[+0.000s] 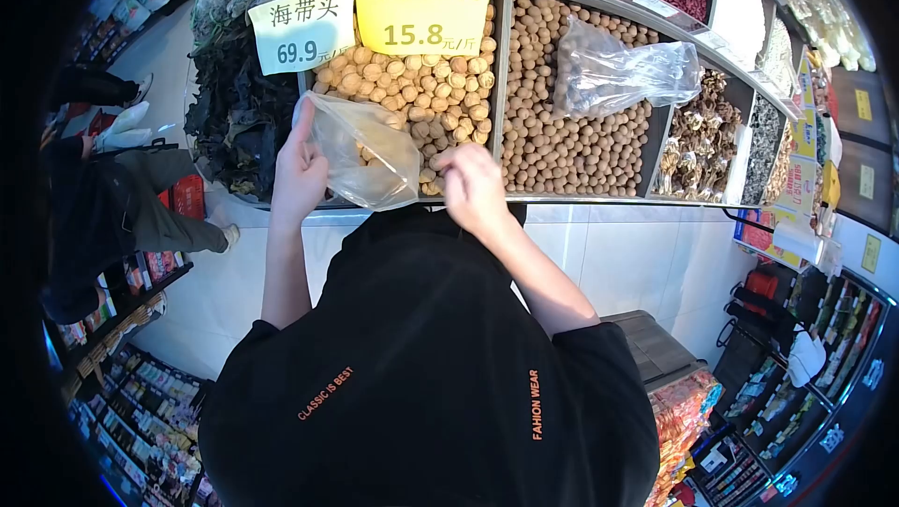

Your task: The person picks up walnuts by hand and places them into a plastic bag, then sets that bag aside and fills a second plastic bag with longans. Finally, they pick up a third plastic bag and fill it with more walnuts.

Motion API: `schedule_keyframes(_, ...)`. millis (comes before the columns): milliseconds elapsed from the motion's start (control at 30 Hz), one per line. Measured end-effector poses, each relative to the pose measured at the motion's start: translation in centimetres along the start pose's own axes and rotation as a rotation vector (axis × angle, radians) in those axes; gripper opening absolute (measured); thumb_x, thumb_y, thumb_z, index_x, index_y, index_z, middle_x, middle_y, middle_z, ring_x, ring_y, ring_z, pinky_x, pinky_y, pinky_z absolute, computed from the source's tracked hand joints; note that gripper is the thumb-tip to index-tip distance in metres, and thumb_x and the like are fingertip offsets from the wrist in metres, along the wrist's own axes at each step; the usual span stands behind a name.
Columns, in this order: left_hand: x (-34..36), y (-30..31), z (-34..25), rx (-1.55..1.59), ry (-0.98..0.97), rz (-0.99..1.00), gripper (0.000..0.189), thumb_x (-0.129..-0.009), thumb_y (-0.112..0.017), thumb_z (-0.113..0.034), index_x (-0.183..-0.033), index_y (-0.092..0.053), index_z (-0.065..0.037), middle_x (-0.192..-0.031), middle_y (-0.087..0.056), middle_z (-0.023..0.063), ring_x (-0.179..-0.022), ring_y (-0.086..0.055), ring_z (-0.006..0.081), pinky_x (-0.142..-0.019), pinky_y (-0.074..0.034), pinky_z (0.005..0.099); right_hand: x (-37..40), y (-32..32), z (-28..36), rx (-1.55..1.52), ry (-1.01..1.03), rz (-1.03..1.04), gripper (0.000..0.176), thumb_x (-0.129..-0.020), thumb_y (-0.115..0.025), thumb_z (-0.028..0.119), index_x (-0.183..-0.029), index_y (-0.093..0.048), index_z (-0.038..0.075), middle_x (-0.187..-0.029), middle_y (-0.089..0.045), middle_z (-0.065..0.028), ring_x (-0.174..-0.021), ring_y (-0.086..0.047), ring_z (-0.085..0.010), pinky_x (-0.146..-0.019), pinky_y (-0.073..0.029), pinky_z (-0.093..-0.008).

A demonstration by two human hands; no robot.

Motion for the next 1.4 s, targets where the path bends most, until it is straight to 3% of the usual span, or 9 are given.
schedule_keyframes(167,-0.5,0.9,0.9,0.188,0.087,-0.018,0.084,-0.073,-0.039,0.017,-0.153,-0.022,0.001,-0.159,-0.026,0.0174,-0.065,-0.045,-0.0008,-0.059,-0.042,0.0156,1.6,-4.1,-6.2,0.431,-0.369,0.155,0.055,-0.08,-0.064,0.017,-0.131,-0.049,0.006,-0.128,-0.05,-0.0232,-0.118,-0.049,-0.0393,-0.096,-0.045,-0.0481)
schedule_keyframes(267,-0.7,1.1,0.1,0.264,0.047,-0.081,0.084,-0.072,-0.039,0.017,-0.153,-0.021,0.003,-0.16,-0.025,0.0185,-0.065,-0.046,-0.0006,-0.059,-0.042,0.0155,0.3,-6.5,-5.2,0.551,-0.345,0.405,0.089,-0.073,-0.074,0.039,-0.149,-0.029,0.028,-0.151,-0.022,-0.0218,-0.138,-0.026,-0.0437,-0.1,-0.038,-0.0595)
schedule_keyframes(400,-0.6,1.1,1.0,0.204,0.096,-0.041,0.084,-0.072,-0.04,0.017,-0.153,-0.021,0.003,-0.16,-0.024,0.0191,-0.064,-0.045,-0.0008,-0.058,-0.042,0.0155,-0.3,-8.4,-5.2,0.752,-0.317,0.437,0.089,-0.069,-0.075,0.045,-0.146,-0.035,0.028,-0.15,-0.025,-0.0204,-0.133,-0.031,-0.0441,-0.087,-0.042,-0.06)
schedule_keyframes(500,-0.5,1.0,0.1,0.209,0.061,-0.091,0.082,-0.074,-0.039,0.016,-0.153,-0.023,0.003,-0.14,-0.051,0.0107,-0.066,-0.046,0.0002,-0.06,-0.043,0.016,0.3,-8.9,-5.7,0.789,-0.274,0.362,0.087,-0.068,-0.074,0.046,-0.146,-0.036,0.029,-0.15,-0.027,-0.0207,-0.134,-0.03,-0.0444,-0.086,-0.041,-0.0591)
schedule_keyframes(567,-0.5,0.8,0.5,0.231,0.087,-0.057,0.085,-0.072,-0.041,0.017,-0.153,-0.022,0.002,-0.16,-0.024,0.0194,-0.063,-0.043,-0.0012,-0.058,-0.041,0.0153,1.3,-9.4,-6.3,0.822,-0.187,0.375,0.087,-0.068,-0.073,0.045,-0.146,-0.037,0.029,-0.15,-0.028,-0.0207,-0.133,-0.031,-0.0444,-0.087,-0.04,-0.0589)
schedule_keyframes(800,-0.3,0.4,0.1,0.22,0.093,-0.075,0.085,-0.071,-0.041,0.017,-0.153,-0.022,0.002,-0.16,-0.024,0.0194,-0.062,-0.042,-0.0015,-0.056,-0.04,0.0149,2.9,-9.5,-8.1,0.808,-0.039,0.359,0.082,-0.066,-0.075,0.046,-0.14,-0.043,0.031,-0.145,-0.034,-0.0185,-0.127,-0.035,-0.0414,-0.088,-0.038,-0.0553)
schedule_keyframes(867,-0.2,0.1,-0.5,0.229,0.097,-0.08,0.08,-0.076,-0.039,0.015,-0.153,-0.024,0.001,-0.123,-0.06,0.0084,-0.063,-0.045,0.0004,-0.056,-0.04,0.0164,2.8,-9.5,-8.1,0.802,0.062,0.25,0.065,-0.068,-0.074,0.038,-0.127,-0.049,0.029,-0.13,-0.045,-0.0163,-0.111,-0.044,-0.0384,-0.08,-0.039,-0.0527)
schedule_keyframes(1067,-0.3,-0.3,-0.1,0.186,0.089,-0.071,0.08,-0.076,-0.041,0.013,-0.154,-0.026,-0.001,-0.074,-0.047,-0.0052,-0.059,-0.037,0.0012,-0.053,-0.035,0.0172,2.1,-9.1,-7.9,0.76,0.141,0.291,0.059,-0.073,-0.073,0.033,-0.126,-0.048,0.027,-0.123,-0.049,-0.0163,-0.106,-0.047,-0.0376,-0.081,-0.046,-0.0489)
schedule_keyframes(1400,-0.6,-1.3,0.6,0.103,0.046,-0.043,0.082,-0.074,-0.044,0.01,-0.153,-0.029,-0.003,-0.069,-0.039,-0.0057,-0.057,-0.034,0.0038,-0.053,-0.034,0.0198,1.4,-9.0,-8.9,0.653,0.071,0.501,0.058,-0.077,-0.07,0.025,-0.131,-0.05,0.019,-0.125,-0.045,-0.0186,-0.111,-0.047,-0.0397,-0.078,-0.058,-0.045)
Point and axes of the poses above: each hand's wrist, its own x-axis away from the middle knuckle, its own y-axis out of the back of the hand, z = x × y, the point moved 6 cm from there along -x, towards the middle knuckle
